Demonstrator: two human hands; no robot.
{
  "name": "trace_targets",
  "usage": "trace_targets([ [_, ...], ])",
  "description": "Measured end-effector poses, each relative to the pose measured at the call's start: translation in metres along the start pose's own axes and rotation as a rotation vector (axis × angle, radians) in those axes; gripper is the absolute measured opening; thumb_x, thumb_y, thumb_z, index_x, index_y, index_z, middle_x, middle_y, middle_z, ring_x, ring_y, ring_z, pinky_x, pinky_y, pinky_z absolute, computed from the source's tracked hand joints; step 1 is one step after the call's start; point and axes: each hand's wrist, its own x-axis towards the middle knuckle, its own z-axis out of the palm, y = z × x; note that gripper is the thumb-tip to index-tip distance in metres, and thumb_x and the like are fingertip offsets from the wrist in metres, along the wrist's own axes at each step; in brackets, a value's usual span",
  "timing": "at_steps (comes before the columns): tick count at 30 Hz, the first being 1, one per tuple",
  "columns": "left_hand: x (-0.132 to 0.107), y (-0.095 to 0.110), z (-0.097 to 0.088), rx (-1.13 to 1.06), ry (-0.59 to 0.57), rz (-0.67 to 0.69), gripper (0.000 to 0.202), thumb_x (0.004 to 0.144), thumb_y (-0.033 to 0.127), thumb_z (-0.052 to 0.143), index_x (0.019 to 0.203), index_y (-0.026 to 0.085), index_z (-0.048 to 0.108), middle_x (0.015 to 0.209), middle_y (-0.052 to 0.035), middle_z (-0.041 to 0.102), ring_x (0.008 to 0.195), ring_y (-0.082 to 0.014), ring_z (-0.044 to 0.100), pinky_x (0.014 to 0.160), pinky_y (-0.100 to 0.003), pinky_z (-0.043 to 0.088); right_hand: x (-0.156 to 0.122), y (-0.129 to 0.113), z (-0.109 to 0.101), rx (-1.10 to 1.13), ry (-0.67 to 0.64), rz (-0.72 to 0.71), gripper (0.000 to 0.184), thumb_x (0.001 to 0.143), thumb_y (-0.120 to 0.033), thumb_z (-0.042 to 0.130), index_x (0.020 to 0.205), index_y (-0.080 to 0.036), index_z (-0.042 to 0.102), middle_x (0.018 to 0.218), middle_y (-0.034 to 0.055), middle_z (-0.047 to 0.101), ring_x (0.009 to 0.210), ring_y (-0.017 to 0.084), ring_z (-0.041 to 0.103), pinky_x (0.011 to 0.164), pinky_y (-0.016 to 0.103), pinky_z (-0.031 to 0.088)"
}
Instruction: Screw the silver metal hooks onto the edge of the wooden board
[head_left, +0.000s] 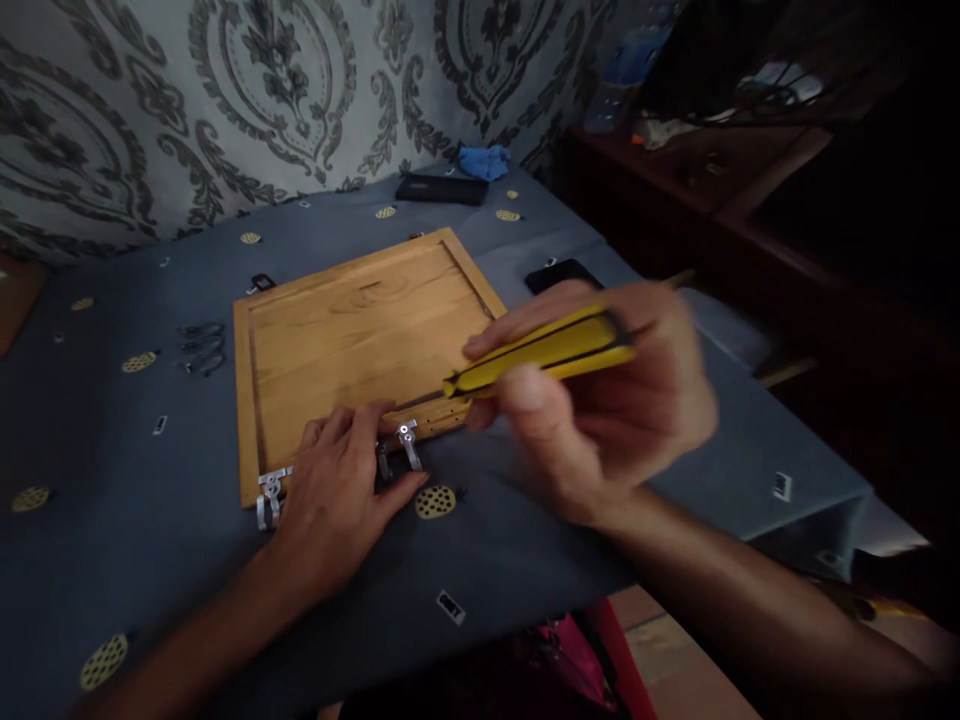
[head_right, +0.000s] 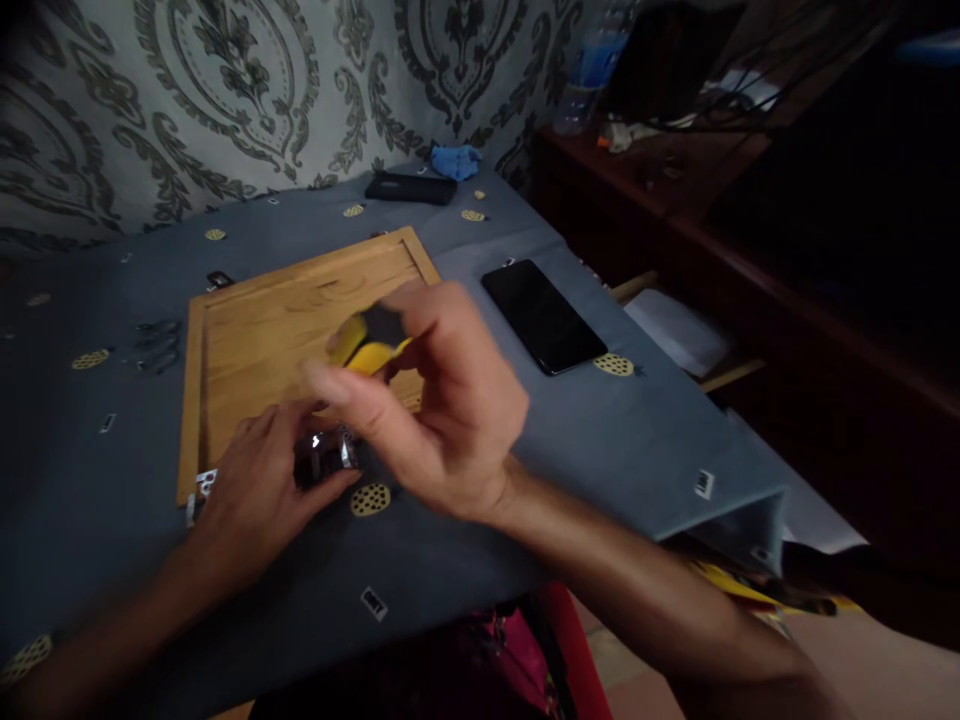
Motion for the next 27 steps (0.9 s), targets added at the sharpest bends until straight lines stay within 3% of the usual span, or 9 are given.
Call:
trace_targets([
  [2, 0.000, 0.001, -0.001, -0.013, -0.004, -0.002, 0.049, 0.081, 0.029, 0.076, 0.120, 0.021, 0.047, 0.103, -0.0053, 0.071, 0.101, -0.0307, 0.065, 0.088, -0.047, 0.047, 0.002, -0.001, -0.002, -0.008, 0.056, 0.077, 0.022, 0.093, -0.046, 0.060, 0.089, -0.028, 0.048, 0.084, 0.0014, 0.063, 0.059, 0.014, 0.059, 0.051, 0.030, 0.052],
  [5, 0.000, 0.001, 0.000, -0.001, 0.003, -0.001, 0.050, 0.081, 0.028, 0.077, 0.120, 0.022, 0.046, 0.102, -0.0046, 0.071, 0.101, -0.0300, 0.065, 0.088, -0.046, 0.047, 0.001, 0.003, -0.002, 0.024, -0.050, 0.143, 0.026, 0.091, -0.047, 0.063, 0.084, -0.027, 0.047, 0.078, -0.0005, 0.060, 0.053, 0.013, 0.055, 0.049, 0.030, 0.049],
  [12, 0.000, 0.000, 0.001, 0.002, 0.001, 0.012, 0.050, 0.081, 0.028, 0.076, 0.120, 0.022, 0.046, 0.103, -0.0055, 0.071, 0.100, -0.0307, 0.065, 0.086, -0.047, 0.048, -0.006, 0.010, 0.001, 0.034, -0.174, 0.170, 0.017, 0.090, -0.024, 0.065, 0.084, -0.023, 0.050, 0.074, -0.0029, 0.056, 0.058, 0.012, 0.054, 0.053, 0.030, 0.047],
  [22, 0.000, 0.001, -0.001, 0.022, 0.000, 0.033, 0.047, 0.082, 0.028, 0.075, 0.118, 0.021, 0.045, 0.102, -0.0059, 0.069, 0.099, -0.0309, 0.065, 0.084, -0.047, 0.047, -0.009, 0.017, 0.004, -0.013, -0.236, 0.141, 0.018, 0.089, -0.027, 0.068, 0.083, -0.022, 0.052, 0.072, -0.0035, 0.055, 0.057, 0.010, 0.052, 0.052, 0.026, 0.046],
  [27, 0.000, -0.002, 0.002, 0.035, 0.013, 0.057, 0.049, 0.083, 0.030, 0.075, 0.120, 0.021, 0.045, 0.102, -0.0064, 0.069, 0.098, -0.0311, 0.064, 0.084, -0.048, 0.047, -0.006, 0.018, 0.003, 0.020, -0.278, 0.037, 0.018, 0.088, -0.024, 0.071, 0.084, -0.019, 0.054, 0.072, -0.0037, 0.056, 0.065, 0.010, 0.056, 0.059, 0.025, 0.046],
])
